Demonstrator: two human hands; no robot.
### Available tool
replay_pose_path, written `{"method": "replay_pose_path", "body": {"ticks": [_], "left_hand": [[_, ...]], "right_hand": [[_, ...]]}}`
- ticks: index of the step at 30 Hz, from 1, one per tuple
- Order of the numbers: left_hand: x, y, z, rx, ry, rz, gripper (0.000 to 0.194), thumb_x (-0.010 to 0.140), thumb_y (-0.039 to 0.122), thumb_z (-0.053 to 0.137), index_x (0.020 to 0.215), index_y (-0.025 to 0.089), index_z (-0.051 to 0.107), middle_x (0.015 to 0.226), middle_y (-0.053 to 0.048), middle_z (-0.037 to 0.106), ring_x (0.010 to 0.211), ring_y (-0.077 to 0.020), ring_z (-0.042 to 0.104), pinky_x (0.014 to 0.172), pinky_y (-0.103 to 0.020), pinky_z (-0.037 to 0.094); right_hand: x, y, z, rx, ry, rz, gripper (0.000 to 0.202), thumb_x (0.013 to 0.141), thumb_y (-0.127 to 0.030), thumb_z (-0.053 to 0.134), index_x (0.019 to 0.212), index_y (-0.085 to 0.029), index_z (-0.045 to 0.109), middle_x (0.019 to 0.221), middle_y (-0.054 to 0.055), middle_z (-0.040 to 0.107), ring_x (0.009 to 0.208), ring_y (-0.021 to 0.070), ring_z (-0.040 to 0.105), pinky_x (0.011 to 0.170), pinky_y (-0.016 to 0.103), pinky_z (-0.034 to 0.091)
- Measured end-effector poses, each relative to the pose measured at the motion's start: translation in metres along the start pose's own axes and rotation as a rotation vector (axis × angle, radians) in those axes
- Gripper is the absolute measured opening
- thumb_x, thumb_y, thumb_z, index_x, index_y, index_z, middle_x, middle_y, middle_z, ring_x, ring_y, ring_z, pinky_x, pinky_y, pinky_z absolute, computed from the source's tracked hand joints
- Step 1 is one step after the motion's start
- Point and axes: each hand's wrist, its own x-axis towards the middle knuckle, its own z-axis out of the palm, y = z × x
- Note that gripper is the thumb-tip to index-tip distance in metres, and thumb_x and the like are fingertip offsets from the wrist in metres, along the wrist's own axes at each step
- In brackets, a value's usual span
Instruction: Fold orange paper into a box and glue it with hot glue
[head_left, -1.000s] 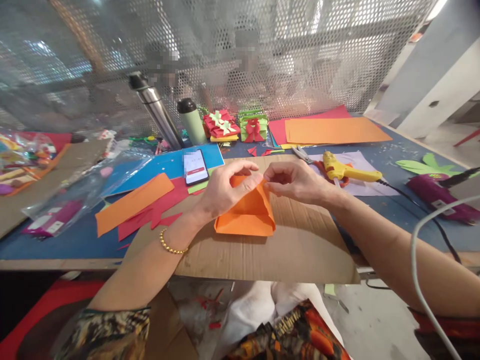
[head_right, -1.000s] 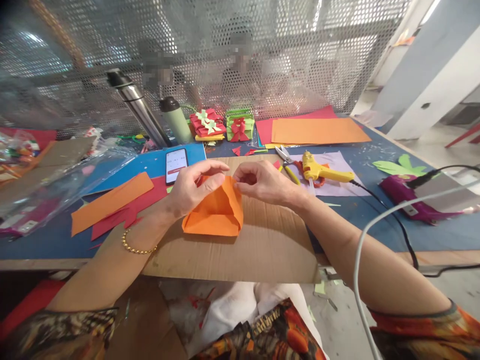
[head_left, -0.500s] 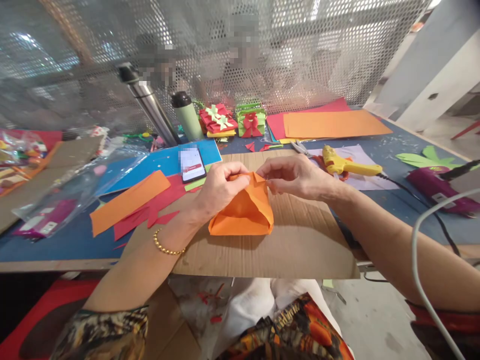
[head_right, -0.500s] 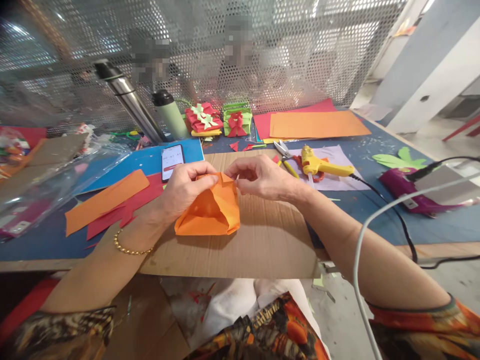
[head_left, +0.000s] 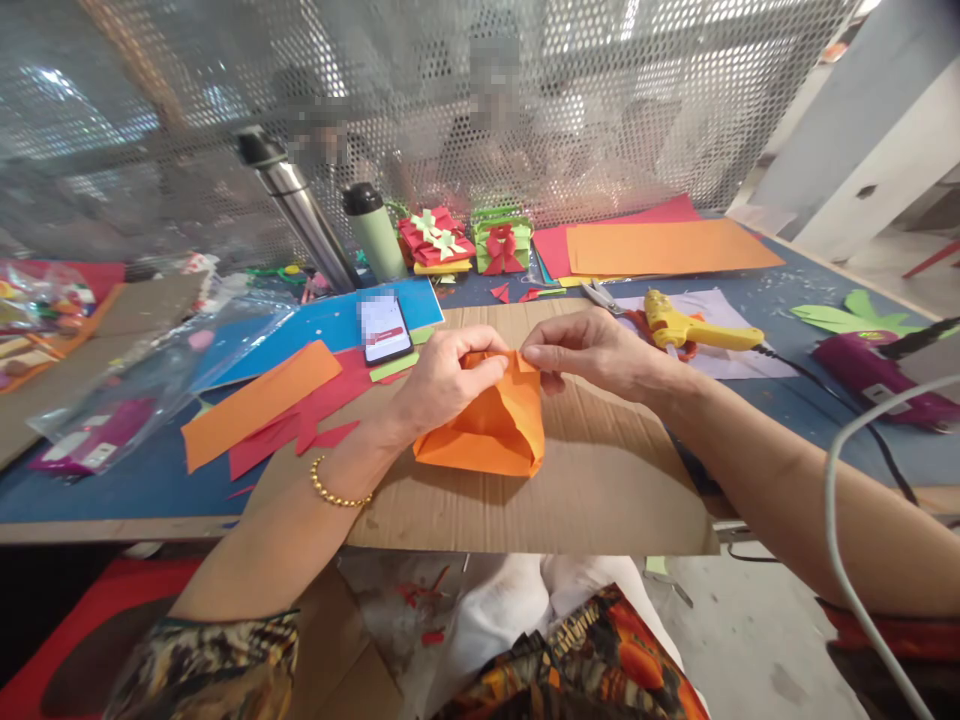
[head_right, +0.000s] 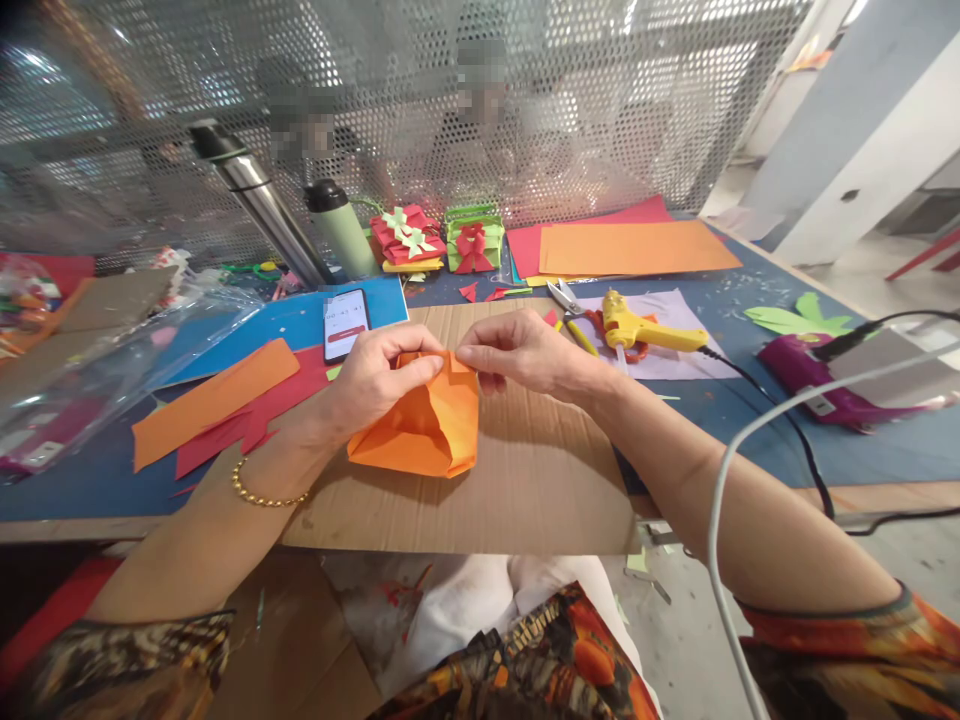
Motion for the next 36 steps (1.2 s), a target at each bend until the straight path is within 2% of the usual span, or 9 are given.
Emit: {"method": "replay_pose_path", "body": {"ticks": [11, 24, 36], "left_hand": [[-0.0009, 0.0028, 0.0000, -0.019, -0.006, -0.019, 0.018, 0.080, 0.031, 0.056, 0.068, 0.019, 0.063, 0.060, 0.002, 0.052, 0.060, -0.0128, 0.043, 0.056, -0.028, 0.035], [-0.0009, 0.0019, -0.0004, -0.020, -0.003, -0.035, 0.019, 0.081, 0.032, 0.057, 0.069, 0.019, 0.065, 0.060, 0.002, 0.052, 0.059, -0.0128, 0.044, 0.055, -0.028, 0.035], [-0.0013, 0.0036, -0.0006, -0.028, -0.009, -0.050, 0.019, 0.081, 0.032, 0.058, 0.070, 0.019, 0.066, 0.059, 0.002, 0.051, 0.058, -0.0124, 0.042, 0.054, -0.028, 0.033]], "right_hand": [[0.0019, 0.0037, 0.0012, 0.051, -0.002, 0.011, 0.049, 0.076, -0.061, 0.080, 0.075, -0.014, 0.067, 0.055, -0.002, 0.058, 0.052, 0.0080, 0.051, 0.050, 0.023, 0.038], [0.0027, 0.0071, 0.0013, 0.069, -0.003, -0.020, 0.049, 0.080, -0.062, 0.078, 0.075, -0.014, 0.066, 0.057, -0.002, 0.058, 0.052, 0.0079, 0.051, 0.049, 0.023, 0.038], [0.0032, 0.0095, 0.0024, 0.073, -0.001, -0.038, 0.043, 0.082, -0.056, 0.077, 0.075, -0.015, 0.066, 0.056, -0.003, 0.057, 0.053, 0.0081, 0.051, 0.050, 0.024, 0.038]]}}
